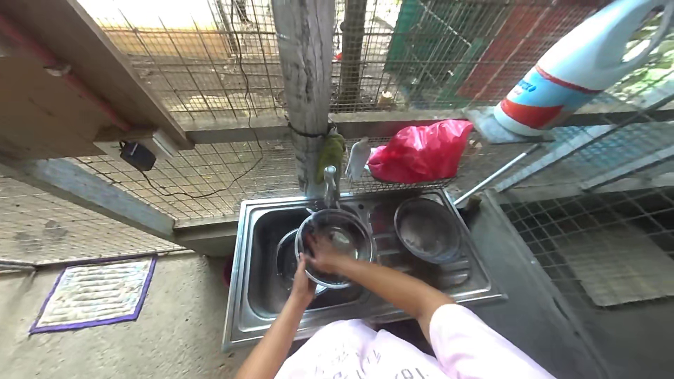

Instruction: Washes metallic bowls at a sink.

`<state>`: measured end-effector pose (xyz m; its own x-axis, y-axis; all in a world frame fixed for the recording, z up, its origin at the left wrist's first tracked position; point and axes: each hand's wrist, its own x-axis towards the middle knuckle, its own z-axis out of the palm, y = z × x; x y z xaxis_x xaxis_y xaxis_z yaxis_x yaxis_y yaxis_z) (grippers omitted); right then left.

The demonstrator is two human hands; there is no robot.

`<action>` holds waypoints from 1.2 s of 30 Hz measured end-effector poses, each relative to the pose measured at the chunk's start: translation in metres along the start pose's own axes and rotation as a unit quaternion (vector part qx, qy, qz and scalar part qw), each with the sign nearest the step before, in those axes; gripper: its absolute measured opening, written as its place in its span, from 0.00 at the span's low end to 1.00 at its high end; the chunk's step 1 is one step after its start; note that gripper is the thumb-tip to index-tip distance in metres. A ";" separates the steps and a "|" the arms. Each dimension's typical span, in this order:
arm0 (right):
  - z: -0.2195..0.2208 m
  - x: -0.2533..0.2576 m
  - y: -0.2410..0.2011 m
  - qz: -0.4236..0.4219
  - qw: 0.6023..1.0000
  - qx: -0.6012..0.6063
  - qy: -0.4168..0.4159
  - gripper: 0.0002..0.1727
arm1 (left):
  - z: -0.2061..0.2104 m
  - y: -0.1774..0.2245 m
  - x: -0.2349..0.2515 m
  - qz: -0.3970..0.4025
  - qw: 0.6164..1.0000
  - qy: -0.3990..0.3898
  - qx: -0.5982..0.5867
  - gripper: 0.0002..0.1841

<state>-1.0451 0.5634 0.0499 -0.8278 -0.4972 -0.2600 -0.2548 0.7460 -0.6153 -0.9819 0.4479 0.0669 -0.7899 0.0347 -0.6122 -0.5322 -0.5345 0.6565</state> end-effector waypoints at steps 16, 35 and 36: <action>0.007 -0.030 0.002 -0.106 0.981 0.041 -0.158 0.33 | -0.026 0.033 0.016 0.052 0.996 0.063 -0.036 0.28; -0.007 -0.003 0.020 -0.019 0.996 -0.044 -0.072 0.49 | -0.016 0.015 0.004 -0.012 0.999 -0.023 -0.022 0.30; 0.006 -0.002 0.009 -0.043 0.997 0.042 -0.051 0.47 | -0.012 0.014 0.008 0.001 0.999 -0.025 -0.029 0.30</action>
<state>-1.0429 0.5683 0.0404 -0.7480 -0.6041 -0.2749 -0.2771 0.6606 -0.6977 -0.9923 0.4306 0.0663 -0.8063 0.0751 -0.5867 -0.5132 -0.5820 0.6308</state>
